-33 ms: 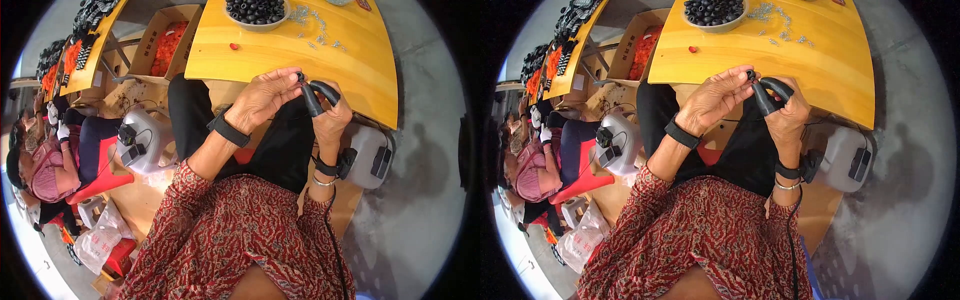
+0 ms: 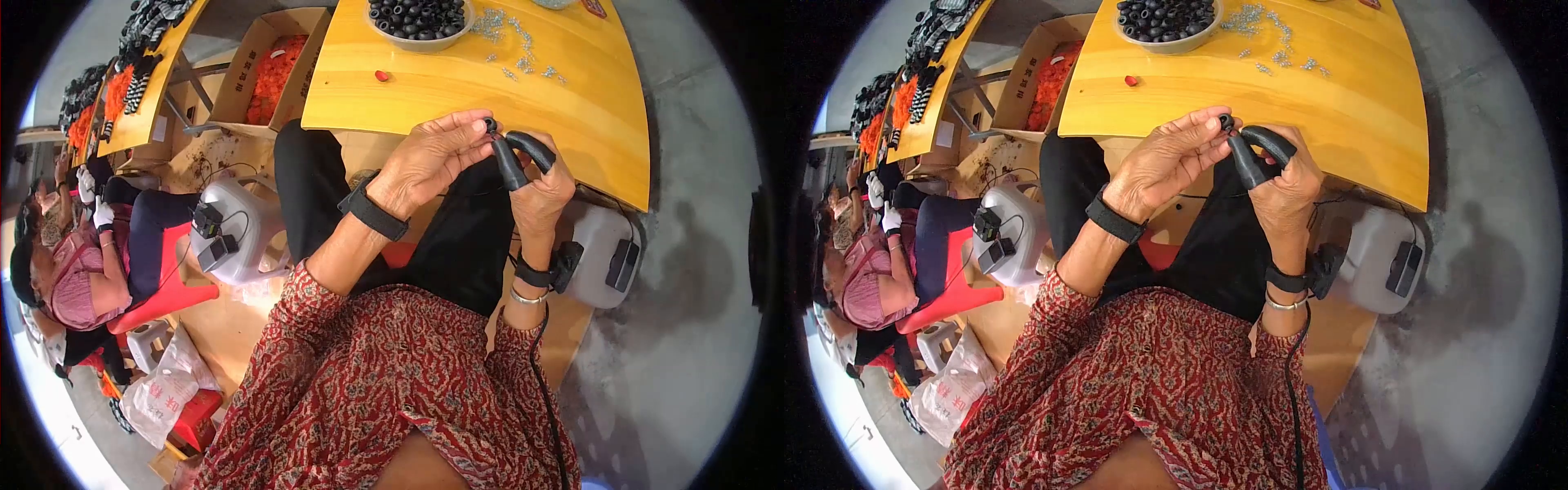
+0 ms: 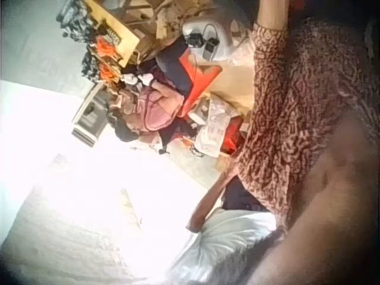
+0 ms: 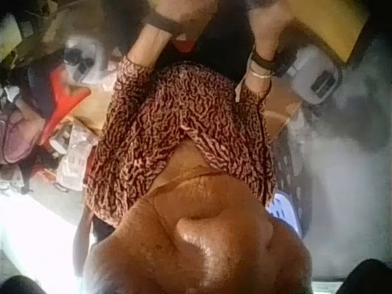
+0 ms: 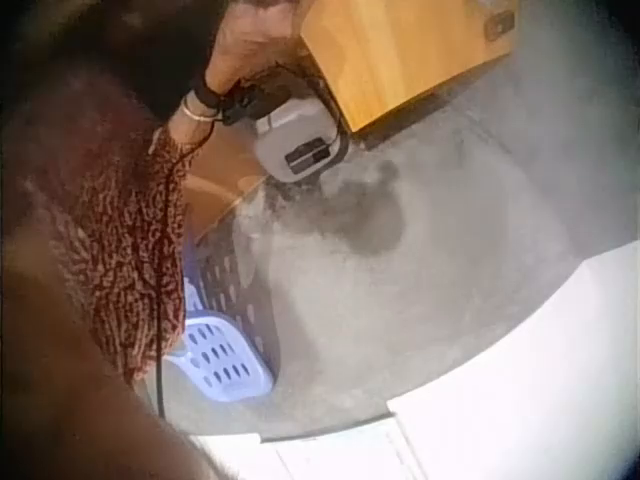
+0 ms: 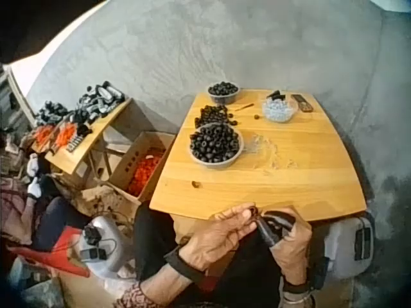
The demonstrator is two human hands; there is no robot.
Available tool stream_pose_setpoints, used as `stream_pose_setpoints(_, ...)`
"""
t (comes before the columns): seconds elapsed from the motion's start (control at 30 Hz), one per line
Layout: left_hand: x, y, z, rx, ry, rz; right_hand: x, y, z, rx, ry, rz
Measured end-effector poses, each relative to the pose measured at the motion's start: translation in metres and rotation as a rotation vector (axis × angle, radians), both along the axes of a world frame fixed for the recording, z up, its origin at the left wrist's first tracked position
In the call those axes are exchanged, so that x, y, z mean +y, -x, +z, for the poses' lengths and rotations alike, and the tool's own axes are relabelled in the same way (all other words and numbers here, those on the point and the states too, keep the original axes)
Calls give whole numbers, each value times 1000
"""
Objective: The person assembles black plastic components by repeatedly inserting small black pieces into curved fittings by hand.
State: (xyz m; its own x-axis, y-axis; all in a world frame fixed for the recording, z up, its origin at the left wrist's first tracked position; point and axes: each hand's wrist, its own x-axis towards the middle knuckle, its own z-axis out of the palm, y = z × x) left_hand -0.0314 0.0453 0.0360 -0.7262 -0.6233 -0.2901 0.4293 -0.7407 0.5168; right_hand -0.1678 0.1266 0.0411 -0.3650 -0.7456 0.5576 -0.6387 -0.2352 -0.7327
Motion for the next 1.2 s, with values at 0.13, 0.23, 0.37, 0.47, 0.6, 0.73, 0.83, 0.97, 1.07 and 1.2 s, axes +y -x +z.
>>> stream_pose_setpoints(0.13,0,0,-1,16,-10,0,-1,-1,0,4,2,-11)
stream_pose_setpoints(0.23,0,0,-1,10,-3,7,0,-1,2,13,0,-11)
stream_pose_setpoints(0.37,0,2,-2,42,-11,4,1,-2,5,23,-7,-24)
stream_pose_setpoints(0.47,1,2,-3,38,-17,24,0,-4,5,20,0,-29)
stream_pose_setpoints(0.6,0,1,-6,22,-12,36,-1,-4,2,32,4,-17)
stream_pose_setpoints(0.73,2,2,-3,2,-7,41,0,-4,2,23,17,-36)
stream_pose_setpoints(0.83,3,3,-3,-14,11,46,0,-4,2,19,15,-47)
stream_pose_setpoints(0.97,3,1,-3,-20,32,53,1,-5,2,40,23,-52)
stream_pose_setpoints(1.07,3,5,-5,-16,28,42,2,-2,1,28,22,-55)
stream_pose_setpoints(1.2,4,3,-4,-18,18,49,2,-3,-1,8,17,-40)
